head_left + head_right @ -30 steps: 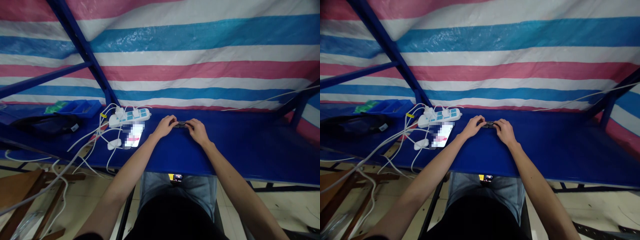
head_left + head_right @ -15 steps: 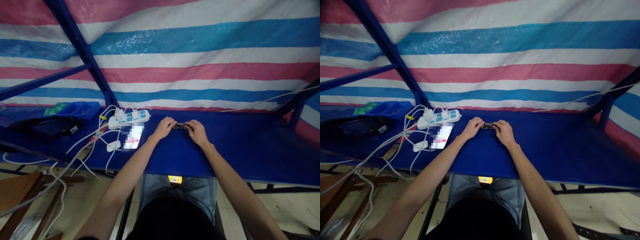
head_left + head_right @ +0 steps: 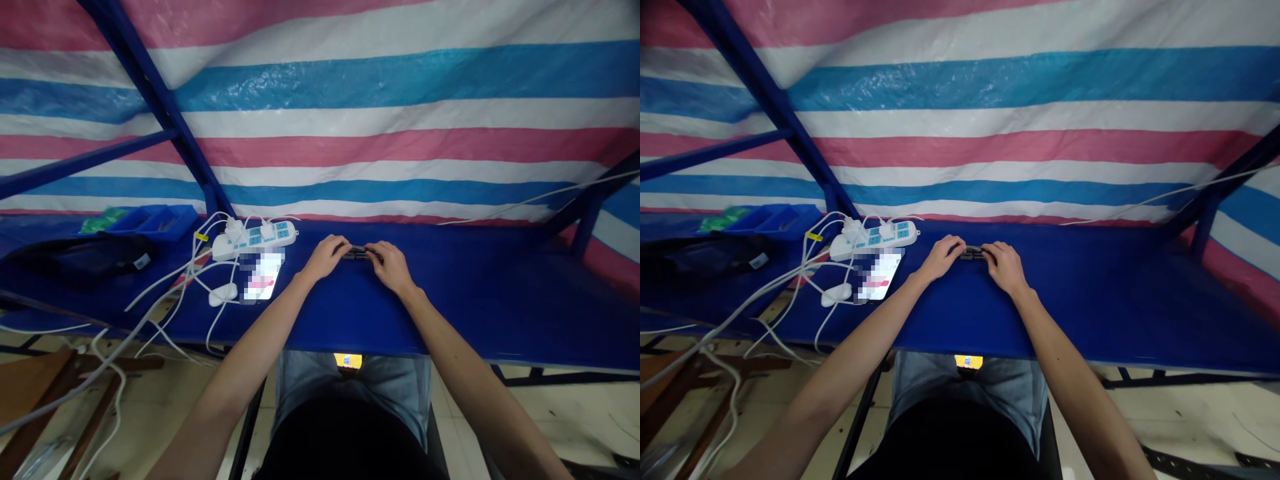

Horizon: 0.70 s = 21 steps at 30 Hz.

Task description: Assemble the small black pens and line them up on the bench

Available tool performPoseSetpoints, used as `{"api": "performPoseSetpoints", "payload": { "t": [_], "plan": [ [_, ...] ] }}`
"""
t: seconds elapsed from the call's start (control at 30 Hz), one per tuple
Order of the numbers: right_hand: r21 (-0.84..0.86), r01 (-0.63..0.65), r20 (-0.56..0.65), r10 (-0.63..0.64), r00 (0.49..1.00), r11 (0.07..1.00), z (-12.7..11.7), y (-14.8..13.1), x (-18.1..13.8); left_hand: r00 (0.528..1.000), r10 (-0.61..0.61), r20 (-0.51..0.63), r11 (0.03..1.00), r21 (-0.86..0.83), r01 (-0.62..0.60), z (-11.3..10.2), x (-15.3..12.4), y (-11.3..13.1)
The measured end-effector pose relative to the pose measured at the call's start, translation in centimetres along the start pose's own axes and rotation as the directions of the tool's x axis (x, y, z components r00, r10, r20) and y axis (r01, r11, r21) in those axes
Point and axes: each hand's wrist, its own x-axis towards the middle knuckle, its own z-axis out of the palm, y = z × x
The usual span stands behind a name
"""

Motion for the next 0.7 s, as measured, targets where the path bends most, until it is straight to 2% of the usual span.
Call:
{"api": "performPoseSetpoints", "payload": {
  "t": [0.2, 0.37, 0.53, 0.7],
  "plan": [
    [-0.001, 0.005, -0.011, -0.005, 1.000, 1.000, -0.1, 0.1, 0.0, 0.999, 0.046, 0.021, 0.998, 0.040, -0.046, 0.2, 0.1, -0.1],
    [-0.017, -0.030, -0.052, 0.029, 0.998, 0.999, -0.6, 0.8, 0.1, 0.999, 0.017, -0.042, 1.000, 0.001, -0.017, 0.2, 0.2, -0.3],
    [-0.046, -0.102, -0.106, 0.096, 0.990, 0.994, -1.3, 1.7, 0.0, 0.991, -0.062, -0.120, 0.998, -0.035, 0.058, 0.2, 0.1, -0.5],
    [-0.002, -0.066, -0.076, 0.065, 0.995, 0.998, -0.9, 1.4, 0.1, 0.993, -0.064, -0.100, 0.998, -0.025, 0.062, 0.1, 0.1, -0.3]
  ]
}}
